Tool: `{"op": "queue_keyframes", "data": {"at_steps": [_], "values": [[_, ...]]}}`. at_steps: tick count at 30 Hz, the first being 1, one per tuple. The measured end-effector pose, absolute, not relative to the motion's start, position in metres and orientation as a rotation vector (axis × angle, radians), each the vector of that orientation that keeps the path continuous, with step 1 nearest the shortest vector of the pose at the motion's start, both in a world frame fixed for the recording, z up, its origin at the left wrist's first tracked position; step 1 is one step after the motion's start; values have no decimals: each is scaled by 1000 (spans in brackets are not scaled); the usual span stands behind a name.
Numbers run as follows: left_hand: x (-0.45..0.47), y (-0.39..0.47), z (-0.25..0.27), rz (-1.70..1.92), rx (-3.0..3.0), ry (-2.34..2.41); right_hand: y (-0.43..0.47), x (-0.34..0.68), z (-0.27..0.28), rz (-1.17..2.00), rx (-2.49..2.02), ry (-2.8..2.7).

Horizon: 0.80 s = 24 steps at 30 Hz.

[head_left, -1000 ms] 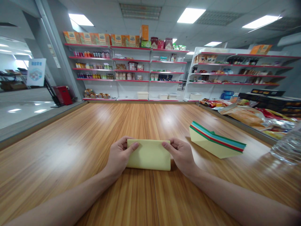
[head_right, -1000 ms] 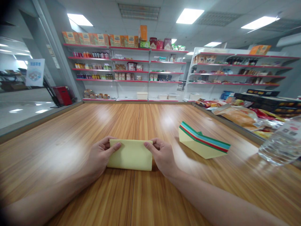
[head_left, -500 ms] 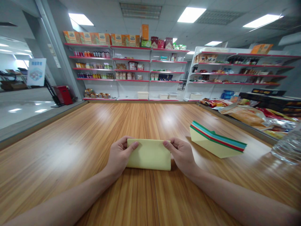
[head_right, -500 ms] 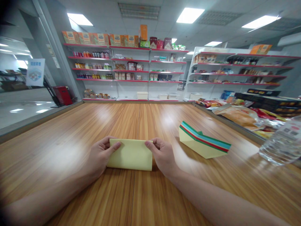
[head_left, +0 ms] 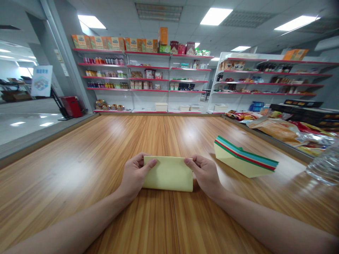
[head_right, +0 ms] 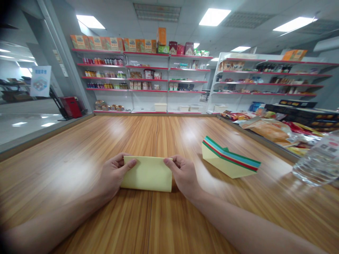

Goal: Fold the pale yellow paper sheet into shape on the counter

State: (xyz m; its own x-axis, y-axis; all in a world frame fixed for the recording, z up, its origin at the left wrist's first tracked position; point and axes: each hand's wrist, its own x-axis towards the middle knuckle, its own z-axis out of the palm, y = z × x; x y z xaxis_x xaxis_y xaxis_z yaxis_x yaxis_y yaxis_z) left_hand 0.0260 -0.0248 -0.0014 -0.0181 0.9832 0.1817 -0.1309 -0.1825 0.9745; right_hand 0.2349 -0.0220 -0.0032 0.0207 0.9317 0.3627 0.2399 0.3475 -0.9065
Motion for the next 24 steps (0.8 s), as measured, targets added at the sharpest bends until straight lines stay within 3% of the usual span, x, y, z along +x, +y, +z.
{"op": "queue_keyframes", "data": {"at_steps": [17,24], "values": [[29,-24,-2,1542,1257,1088,-27,236,-1,866,-1000,-1534],[29,-24,-1,1543,1251,1105,-28,238,-1,720,-1081,-1575]]}}
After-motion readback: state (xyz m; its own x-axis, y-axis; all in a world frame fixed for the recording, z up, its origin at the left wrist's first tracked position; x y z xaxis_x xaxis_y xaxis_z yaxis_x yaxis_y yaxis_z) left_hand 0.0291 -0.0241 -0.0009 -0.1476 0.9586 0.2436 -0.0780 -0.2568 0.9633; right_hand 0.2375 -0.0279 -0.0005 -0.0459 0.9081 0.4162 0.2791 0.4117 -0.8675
